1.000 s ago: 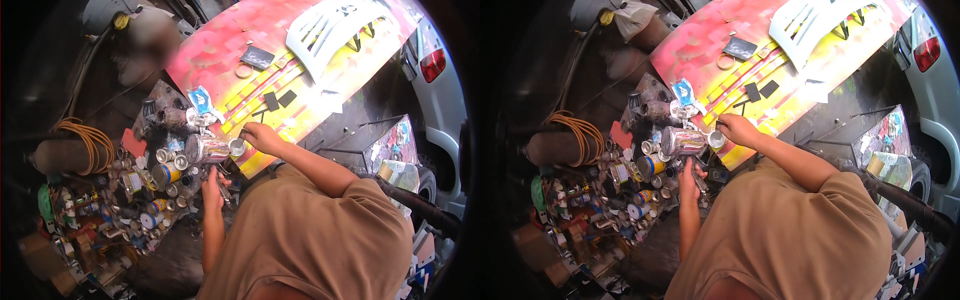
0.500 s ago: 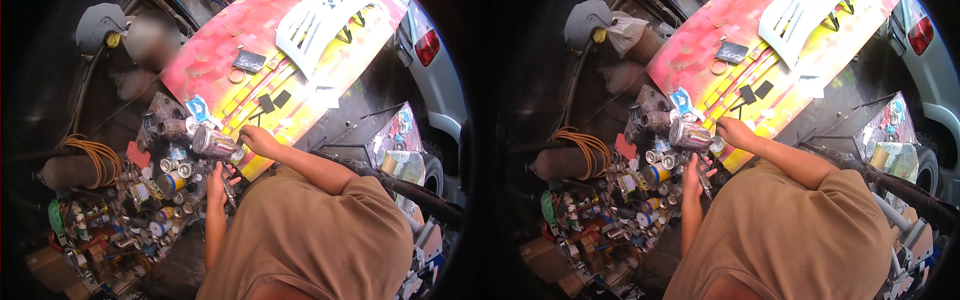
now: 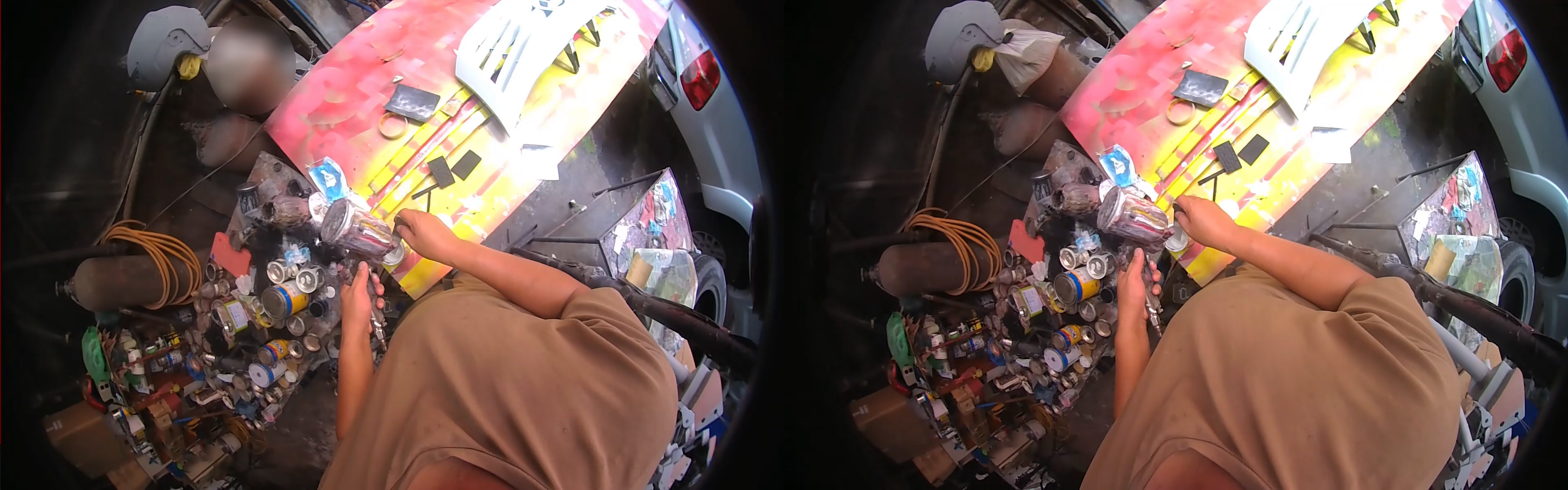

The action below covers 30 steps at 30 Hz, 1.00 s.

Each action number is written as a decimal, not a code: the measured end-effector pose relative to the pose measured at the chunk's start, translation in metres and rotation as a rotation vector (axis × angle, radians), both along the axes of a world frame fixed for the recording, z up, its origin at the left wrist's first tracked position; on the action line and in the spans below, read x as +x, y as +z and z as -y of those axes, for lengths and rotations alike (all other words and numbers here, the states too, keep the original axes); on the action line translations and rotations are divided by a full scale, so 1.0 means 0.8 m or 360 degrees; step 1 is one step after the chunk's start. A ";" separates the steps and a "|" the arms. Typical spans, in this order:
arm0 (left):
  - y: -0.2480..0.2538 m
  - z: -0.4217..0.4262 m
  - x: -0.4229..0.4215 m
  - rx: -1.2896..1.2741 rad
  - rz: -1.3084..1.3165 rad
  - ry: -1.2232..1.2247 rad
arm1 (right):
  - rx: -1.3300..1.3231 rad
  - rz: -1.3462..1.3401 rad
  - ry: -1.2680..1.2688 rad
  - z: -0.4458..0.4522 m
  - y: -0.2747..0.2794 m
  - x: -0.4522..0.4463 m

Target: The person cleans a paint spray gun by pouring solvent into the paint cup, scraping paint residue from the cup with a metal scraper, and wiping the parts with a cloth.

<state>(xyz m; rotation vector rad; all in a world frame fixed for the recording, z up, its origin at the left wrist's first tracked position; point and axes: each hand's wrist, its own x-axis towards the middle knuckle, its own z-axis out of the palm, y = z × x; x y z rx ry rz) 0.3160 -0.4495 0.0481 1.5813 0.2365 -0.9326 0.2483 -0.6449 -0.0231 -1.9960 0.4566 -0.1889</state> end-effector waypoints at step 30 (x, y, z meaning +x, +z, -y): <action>0.023 0.016 -0.012 -0.0091 0.0074 -0.0090 | 0.0050 -0.0032 -0.0040 -0.001 0.013 -0.006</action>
